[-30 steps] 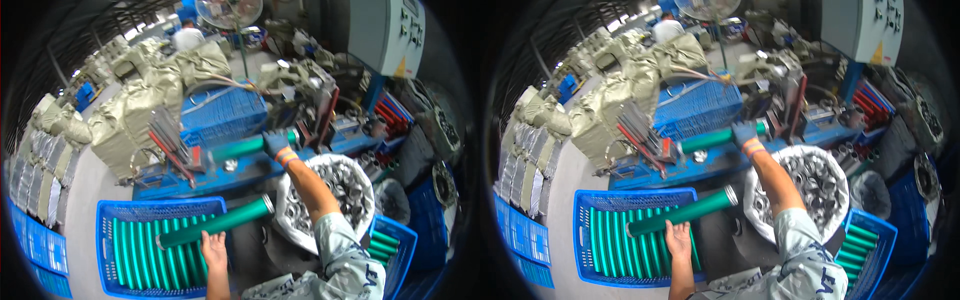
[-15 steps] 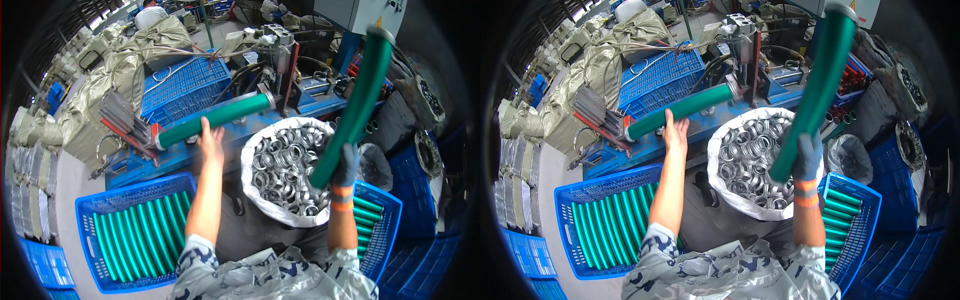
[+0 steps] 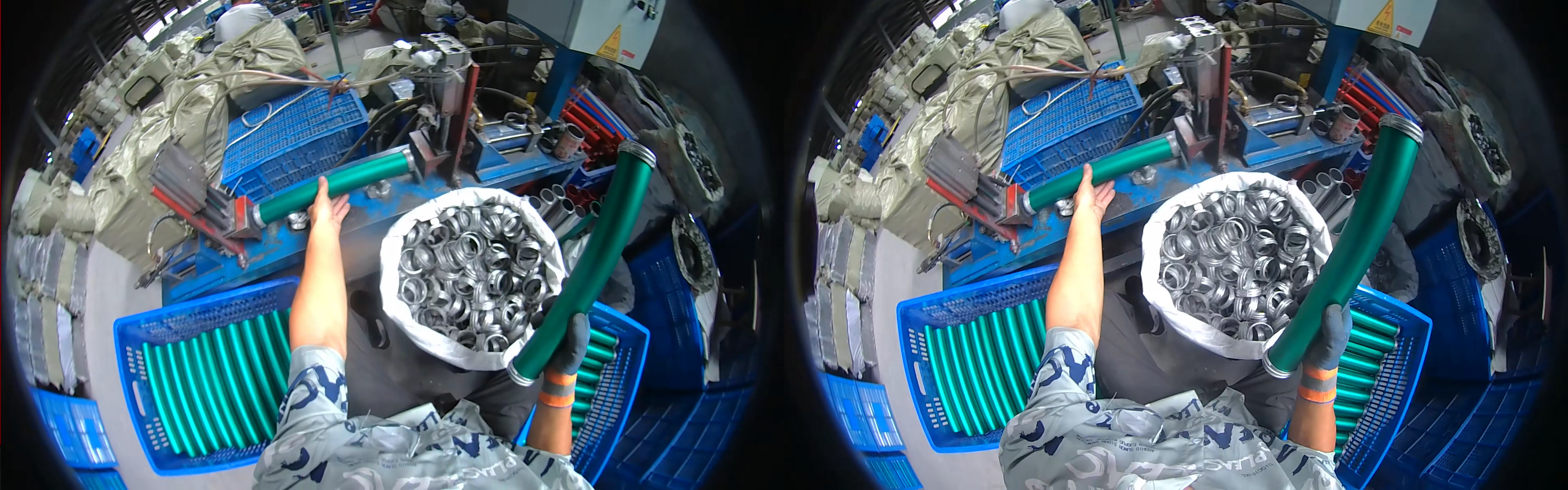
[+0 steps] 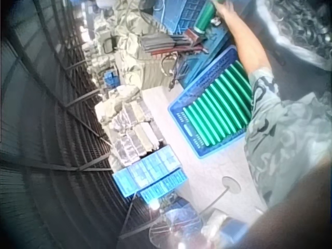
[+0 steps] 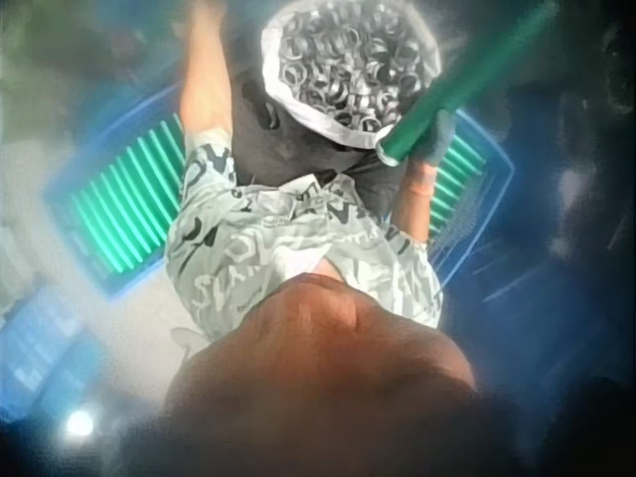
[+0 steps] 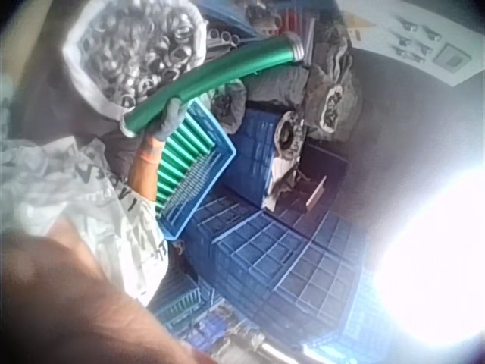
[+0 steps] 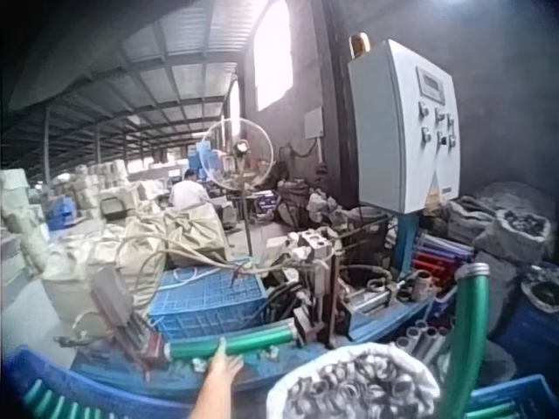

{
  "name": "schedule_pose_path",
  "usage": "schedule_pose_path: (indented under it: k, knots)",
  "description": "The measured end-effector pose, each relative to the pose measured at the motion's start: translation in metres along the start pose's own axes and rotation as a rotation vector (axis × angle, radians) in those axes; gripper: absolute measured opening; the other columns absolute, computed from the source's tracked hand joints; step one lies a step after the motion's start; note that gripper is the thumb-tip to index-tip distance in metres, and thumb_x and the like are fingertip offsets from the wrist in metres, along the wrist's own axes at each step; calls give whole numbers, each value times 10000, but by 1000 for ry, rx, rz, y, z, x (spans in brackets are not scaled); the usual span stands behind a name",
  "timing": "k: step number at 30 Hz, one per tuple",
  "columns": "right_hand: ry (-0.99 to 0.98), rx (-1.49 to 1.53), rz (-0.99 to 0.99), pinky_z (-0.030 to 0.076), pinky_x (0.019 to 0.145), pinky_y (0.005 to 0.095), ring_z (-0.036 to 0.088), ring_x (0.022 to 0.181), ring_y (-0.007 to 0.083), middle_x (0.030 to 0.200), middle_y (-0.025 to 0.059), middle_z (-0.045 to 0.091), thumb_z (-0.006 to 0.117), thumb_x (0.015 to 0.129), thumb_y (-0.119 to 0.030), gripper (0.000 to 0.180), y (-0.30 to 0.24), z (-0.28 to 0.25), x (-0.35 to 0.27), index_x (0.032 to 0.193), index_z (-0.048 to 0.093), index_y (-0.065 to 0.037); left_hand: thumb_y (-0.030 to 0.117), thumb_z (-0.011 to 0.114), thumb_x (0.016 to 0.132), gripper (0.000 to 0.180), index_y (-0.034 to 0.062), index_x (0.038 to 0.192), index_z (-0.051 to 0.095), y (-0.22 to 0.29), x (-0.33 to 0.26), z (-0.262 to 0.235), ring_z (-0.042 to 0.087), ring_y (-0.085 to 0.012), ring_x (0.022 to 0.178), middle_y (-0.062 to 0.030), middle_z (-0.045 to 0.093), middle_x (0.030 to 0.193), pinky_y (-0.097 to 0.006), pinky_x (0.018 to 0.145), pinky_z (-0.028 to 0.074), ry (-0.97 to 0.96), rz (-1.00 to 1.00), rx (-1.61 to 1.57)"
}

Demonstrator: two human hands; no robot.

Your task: Assembling green tubes with metal rings at both ends using a mechanical press jig.

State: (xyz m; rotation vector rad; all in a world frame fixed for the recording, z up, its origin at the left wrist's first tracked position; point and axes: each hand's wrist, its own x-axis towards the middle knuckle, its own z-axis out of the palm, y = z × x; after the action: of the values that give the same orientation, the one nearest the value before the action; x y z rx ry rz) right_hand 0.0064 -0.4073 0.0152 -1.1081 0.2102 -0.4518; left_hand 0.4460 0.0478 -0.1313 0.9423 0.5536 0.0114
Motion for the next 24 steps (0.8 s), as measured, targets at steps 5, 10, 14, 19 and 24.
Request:
schedule_pose_path:
  k: [5,10,14,19,24]
  knots:
    - [10,-14,36,659,799,378,784,943,244,1231,159,771,728,1132,-525,699,1,-1,-11,1599,586,-25,642,790,1097,950,-55,1676,503,3,-10,-3,707,-518,1450,-403,654,1588,-663,1215,569,-40,37,54]
    - [106,-32,63,659,761,380,796,908,252,1184,147,792,775,1144,-374,475,-17,-36,-24,1439,658,-21,675,731,1121,944,-73,1657,521,12,-4,-17,770,-501,1349,-408,683,1536,-644,1137,622,3,20,83]
    - [390,-228,-178,669,837,407,788,937,254,1177,131,801,757,1142,-269,439,-39,-131,-52,1491,667,-20,701,704,1124,958,-84,1645,533,18,1,-29,772,-500,1344,-412,676,1541,-648,1160,603,3,23,88]
    - [785,-594,-182,644,877,382,777,1004,220,1169,123,803,836,1092,-235,395,-67,-362,-167,1374,722,18,712,732,1094,1021,45,1769,355,-58,11,21,791,-542,1249,-413,681,1511,-669,1095,631,-71,-60,104]
    - [987,-593,321,602,804,404,767,950,227,1111,149,825,853,1058,-497,600,43,-438,-212,1431,772,-35,691,758,1083,1134,-138,1734,340,32,62,-62,536,-448,1617,-369,500,1730,-562,1335,507,-207,-260,-20]
